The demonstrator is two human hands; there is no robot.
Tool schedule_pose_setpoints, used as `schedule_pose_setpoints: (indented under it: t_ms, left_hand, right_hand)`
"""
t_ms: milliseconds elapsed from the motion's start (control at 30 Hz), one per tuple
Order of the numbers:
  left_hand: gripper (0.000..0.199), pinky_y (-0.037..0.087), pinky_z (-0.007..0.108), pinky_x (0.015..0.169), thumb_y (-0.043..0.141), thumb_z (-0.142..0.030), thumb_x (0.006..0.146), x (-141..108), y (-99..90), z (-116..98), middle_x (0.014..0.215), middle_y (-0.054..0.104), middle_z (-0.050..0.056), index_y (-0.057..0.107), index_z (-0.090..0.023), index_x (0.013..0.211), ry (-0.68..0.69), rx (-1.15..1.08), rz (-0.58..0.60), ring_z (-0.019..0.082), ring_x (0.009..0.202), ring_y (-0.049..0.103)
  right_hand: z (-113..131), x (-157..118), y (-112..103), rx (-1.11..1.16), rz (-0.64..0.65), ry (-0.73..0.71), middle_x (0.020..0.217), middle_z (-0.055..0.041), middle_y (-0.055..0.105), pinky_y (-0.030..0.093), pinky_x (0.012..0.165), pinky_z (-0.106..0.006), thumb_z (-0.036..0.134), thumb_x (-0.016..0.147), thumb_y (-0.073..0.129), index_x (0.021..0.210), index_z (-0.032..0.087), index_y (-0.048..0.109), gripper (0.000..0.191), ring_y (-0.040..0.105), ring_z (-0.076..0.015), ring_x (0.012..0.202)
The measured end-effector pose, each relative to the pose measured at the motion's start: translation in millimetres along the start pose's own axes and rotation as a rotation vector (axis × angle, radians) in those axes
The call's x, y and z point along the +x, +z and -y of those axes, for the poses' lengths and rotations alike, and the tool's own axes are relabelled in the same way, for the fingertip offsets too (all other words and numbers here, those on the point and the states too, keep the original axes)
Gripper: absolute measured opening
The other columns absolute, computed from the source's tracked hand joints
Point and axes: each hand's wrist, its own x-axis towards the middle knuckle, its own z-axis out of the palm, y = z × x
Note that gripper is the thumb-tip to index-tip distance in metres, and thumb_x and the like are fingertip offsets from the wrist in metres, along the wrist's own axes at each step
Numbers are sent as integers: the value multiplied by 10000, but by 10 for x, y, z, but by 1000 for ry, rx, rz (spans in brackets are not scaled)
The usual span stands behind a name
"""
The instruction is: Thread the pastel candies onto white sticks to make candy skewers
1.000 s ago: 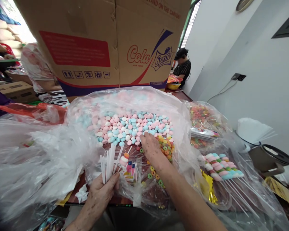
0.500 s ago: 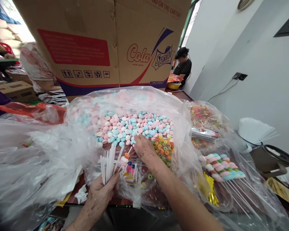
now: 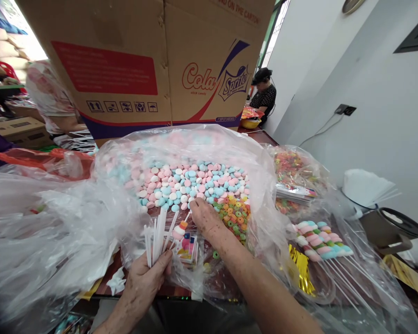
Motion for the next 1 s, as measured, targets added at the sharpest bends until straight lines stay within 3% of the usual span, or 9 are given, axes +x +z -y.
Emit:
schedule_pose_setpoints:
  t_ms: [233, 500, 600, 700, 800, 900, 1000]
  left_hand:
    - [337, 311, 225, 462, 646, -459, 803, -8, 11, -6, 516, 496, -38, 639, -166, 637, -7, -25, -4, 116, 483, 415]
    - [306, 310, 227, 458, 647, -440, 806, -6, -4, -38, 518, 499, -41, 666, -162, 680, -23, -5, 20, 120, 480, 413]
    - [301, 320, 232, 470, 623, -426, 827, -3, -4, -29, 527, 493, -43, 653, -166, 678, -25, 17, 23, 124, 492, 418]
    - [279, 307, 230, 477, 581, -381, 859, 4, 4, -33, 539, 479, -51, 625, -177, 673, -8, 47, 31, 123, 502, 406]
    - [290, 300, 231, 483, 579, -351, 857, 10, 9, -98, 526, 462, -56, 577, -191, 616, 18, 93, 53, 123, 499, 390]
    - [339, 313, 237, 503, 589, -346, 841, 11, 9, -185, 520, 463, -48, 521, -206, 540, 43, 151, 63, 133, 515, 405]
    - [332, 310, 237, 503, 571, -340, 845, 10, 9, -222, 529, 467, -47, 516, -210, 545, 43, 183, 68, 136, 515, 406]
  right_hand:
    - [-44, -22, -99, 272, -6, 87, 898, -38, 592, 411, 658, -261, 98, 795, 535, 932, 174, 556, 158, 538, -169, 740]
    - [97, -119, -133, 7, 67, -99, 1005, -102, 637, 449, 825, -290, 68, 877, 504, 981, 148, 599, 161, 577, -208, 950]
    - [104, -142, -120, 49, 45, -101, 1041, -112, 647, 465, 861, -313, 63, 876, 511, 1001, 150, 611, 182, 591, -214, 981]
    - [31, -139, -130, 423, -76, 160, 929, -74, 681, 503, 810, -329, 105, 861, 523, 972, 167, 630, 166, 632, -202, 886]
    - [-22, -148, -209, 1104, -220, 478, 798, -12, 683, 539, 697, -321, 256, 809, 601, 971, 190, 641, 180, 649, -176, 724]
    - [14, -190, -340, 1581, -264, 594, 784, -6, 695, 553, 707, -318, 316, 678, 720, 905, 179, 669, 271, 662, -165, 713]
    - [93, -236, -447, 1705, -254, 603, 769, -12, 705, 550, 728, -312, 324, 613, 775, 880, 165, 689, 323, 667, -159, 719]
